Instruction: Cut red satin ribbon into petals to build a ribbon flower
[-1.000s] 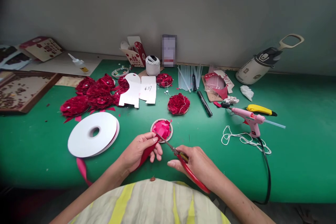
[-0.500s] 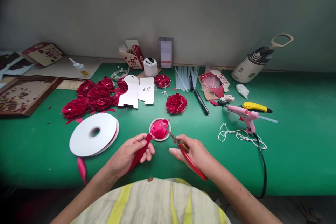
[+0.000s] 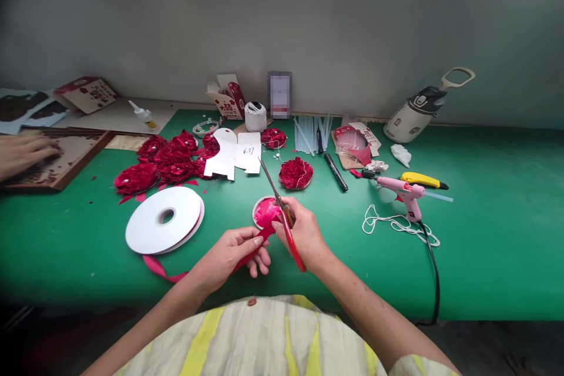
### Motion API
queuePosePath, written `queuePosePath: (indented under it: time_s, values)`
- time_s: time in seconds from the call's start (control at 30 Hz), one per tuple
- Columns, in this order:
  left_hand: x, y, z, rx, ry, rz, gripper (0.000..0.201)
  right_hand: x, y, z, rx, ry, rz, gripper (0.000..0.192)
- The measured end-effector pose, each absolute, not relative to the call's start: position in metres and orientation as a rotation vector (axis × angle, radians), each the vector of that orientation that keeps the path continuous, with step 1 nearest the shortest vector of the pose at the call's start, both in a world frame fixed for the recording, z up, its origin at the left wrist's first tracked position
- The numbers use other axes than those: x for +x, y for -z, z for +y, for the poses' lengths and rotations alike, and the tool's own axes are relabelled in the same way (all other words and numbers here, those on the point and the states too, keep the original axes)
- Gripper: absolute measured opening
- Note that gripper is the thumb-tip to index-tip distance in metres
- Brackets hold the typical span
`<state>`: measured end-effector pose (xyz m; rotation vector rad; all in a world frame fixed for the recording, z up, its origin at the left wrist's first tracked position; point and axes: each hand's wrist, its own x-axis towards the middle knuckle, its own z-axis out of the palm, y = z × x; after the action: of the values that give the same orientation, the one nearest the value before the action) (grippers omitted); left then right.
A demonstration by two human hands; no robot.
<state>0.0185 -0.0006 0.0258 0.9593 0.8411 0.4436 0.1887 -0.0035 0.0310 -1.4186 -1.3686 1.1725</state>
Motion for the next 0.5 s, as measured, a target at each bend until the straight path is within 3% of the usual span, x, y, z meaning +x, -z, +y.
queuePosePath:
  time_s: [0.5]
  values:
    - [0.020,-0.022,0.009,0.859,-0.583,0.817,0.031,0.232,-0.060,-0.052,-1.649,-1.415,-1.931,0.032]
